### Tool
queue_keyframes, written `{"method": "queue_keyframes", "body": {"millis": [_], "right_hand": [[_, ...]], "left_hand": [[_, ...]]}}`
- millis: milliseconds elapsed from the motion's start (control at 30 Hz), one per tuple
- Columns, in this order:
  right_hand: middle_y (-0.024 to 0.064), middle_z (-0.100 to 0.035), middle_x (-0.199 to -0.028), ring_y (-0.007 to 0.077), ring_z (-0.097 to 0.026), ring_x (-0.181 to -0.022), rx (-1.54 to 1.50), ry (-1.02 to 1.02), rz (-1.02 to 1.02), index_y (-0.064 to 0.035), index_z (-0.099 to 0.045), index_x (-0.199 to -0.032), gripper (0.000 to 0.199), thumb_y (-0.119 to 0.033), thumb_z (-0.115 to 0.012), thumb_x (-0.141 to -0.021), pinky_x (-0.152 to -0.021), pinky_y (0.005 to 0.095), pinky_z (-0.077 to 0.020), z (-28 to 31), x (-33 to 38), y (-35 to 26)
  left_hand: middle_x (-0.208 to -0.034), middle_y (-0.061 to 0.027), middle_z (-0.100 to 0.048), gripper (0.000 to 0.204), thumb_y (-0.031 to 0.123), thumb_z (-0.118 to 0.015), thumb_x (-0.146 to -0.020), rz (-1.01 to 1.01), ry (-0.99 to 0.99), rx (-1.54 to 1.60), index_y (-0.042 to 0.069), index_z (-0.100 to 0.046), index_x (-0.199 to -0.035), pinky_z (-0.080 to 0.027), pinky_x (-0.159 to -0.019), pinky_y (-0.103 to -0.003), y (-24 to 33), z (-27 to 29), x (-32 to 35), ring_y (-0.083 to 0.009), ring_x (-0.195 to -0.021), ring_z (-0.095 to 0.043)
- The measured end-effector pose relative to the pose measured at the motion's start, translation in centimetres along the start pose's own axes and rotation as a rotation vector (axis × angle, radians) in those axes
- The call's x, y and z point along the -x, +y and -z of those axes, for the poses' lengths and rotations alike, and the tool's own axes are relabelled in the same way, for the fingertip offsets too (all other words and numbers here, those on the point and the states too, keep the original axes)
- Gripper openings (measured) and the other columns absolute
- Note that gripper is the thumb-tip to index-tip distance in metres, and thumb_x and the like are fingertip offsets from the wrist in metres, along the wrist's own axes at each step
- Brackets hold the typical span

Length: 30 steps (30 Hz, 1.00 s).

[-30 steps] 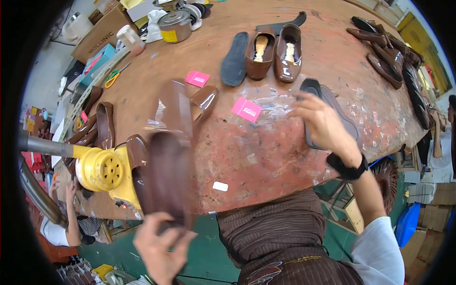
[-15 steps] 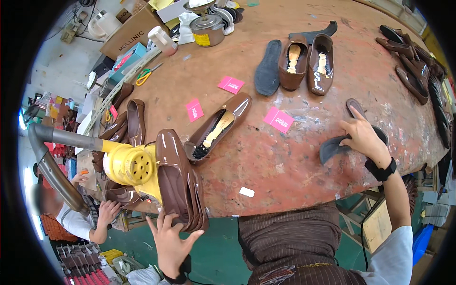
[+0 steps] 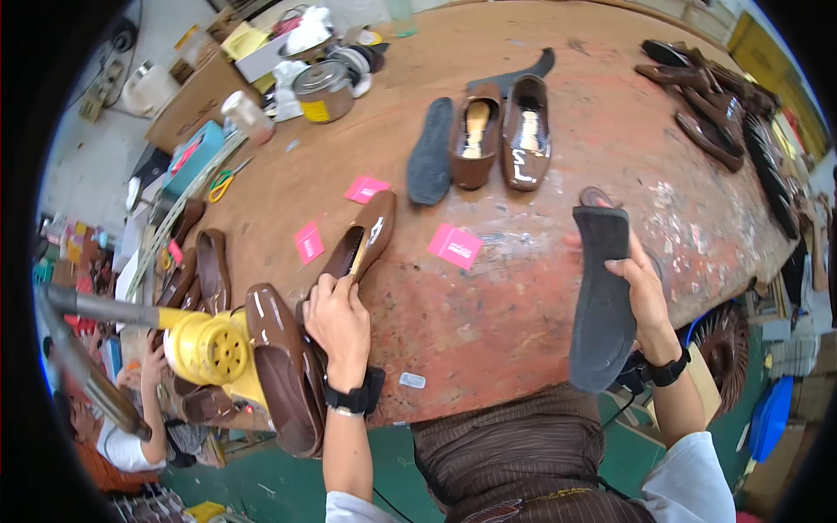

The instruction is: The person inserts insoles into brown patent leather flats on a workbench. They pick up each shoe, place an insole inside, press it down, and set the shoe aside. The process is repeated for multiple shoes in a batch.

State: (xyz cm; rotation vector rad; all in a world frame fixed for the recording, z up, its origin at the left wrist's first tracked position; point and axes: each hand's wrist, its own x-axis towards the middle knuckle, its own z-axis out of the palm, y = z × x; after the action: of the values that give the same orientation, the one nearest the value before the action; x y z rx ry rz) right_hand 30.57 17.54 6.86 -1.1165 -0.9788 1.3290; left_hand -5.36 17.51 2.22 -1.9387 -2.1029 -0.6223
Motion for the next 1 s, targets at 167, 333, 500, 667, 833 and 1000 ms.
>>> {"method": "queue_keyframes", "body": {"millis": [167,333,500,667,833,1000], "right_hand": [[0.0162,-0.064,-0.123,0.0194,-0.064,-0.102,-0.011,-0.127,-0.218,0.0038,-0.054,-0.131,0.043,-0.022,-0.043,-0.098,-0.095,0.0357,-0.0511,3.1,1.5,-0.7],[0.0183,-0.06,-0.112,0.032,-0.056,-0.103,0.942,-0.152,0.503,0.004,-0.051,-0.139,0.056,-0.026,-0.056,-0.091,-0.095,0.043,-0.0414,-0.7,2.6,-2.0],[0.0127,-0.058,-0.12,0.0306,-0.054,-0.109,1.245,-0.563,0.741,-0.0005,-0.062,-0.125,0.053,-0.017,-0.066,-0.075,-0.095,0.0456,-0.0415,-5.3,4.0,0.6],[0.0083,-0.065,-0.107,0.0235,-0.057,-0.106,0.898,-0.664,0.78,-0.0043,-0.076,-0.092,0.034,-0.024,-0.073,-0.064,-0.098,0.04,-0.0419,-9.3,4.3,8.8],[0.011,-0.065,-0.116,0.0272,-0.058,-0.111,0.756,-0.752,0.553,-0.0037,-0.076,-0.094,0.041,-0.017,-0.077,-0.055,-0.099,0.0407,-0.045,-10.8,4.2,10.8],[0.0127,-0.065,-0.116,0.0288,-0.059,-0.109,0.744,-0.757,0.51,-0.0025,-0.075,-0.095,0.042,-0.016,-0.077,-0.055,-0.096,0.0395,-0.0474,-11.5,4.0,10.9]], "left_hand": [[-0.08,-0.0102,-0.055,0.015,0.004,-0.068,-0.081,-0.259,-0.128,0.283,0.006,-0.072,-0.095,-0.048,-0.062,-0.04,7.6,4.6,0.9,-0.03,-0.07,-0.06],[-0.08,-0.0033,-0.053,0.025,0.006,-0.067,-0.072,-0.451,-0.389,0.224,0.011,-0.073,-0.096,-0.047,-0.06,-0.033,7.7,5.0,8.9,-0.0209,-0.076,-0.057],[-0.137,-0.0144,-0.051,0.047,0.022,-0.084,-0.07,-0.266,-0.192,0.093,0.013,-0.069,-0.114,-0.031,-0.111,-0.056,4.9,4.8,12.9,-0.0411,-0.134,-0.039],[-0.152,-0.0254,-0.031,0.122,0.042,-0.092,-0.062,-0.055,-0.204,0.572,0.007,-0.019,-0.153,-0.028,-0.114,-0.057,1.9,1.4,13.5,-0.0414,-0.14,-0.033],[-0.146,-0.0249,-0.036,0.146,0.04,-0.097,-0.053,-0.043,-0.109,0.822,0.013,0.004,-0.156,-0.045,-0.103,-0.048,1.3,-1.1,14.6,-0.0371,-0.126,-0.049],[-0.142,-0.0222,-0.04,0.149,0.04,-0.097,-0.054,-0.026,-0.077,0.824,0.014,0.008,-0.155,-0.046,-0.102,-0.048,1.4,-1.3,14.8,-0.0363,-0.124,-0.051]]}}
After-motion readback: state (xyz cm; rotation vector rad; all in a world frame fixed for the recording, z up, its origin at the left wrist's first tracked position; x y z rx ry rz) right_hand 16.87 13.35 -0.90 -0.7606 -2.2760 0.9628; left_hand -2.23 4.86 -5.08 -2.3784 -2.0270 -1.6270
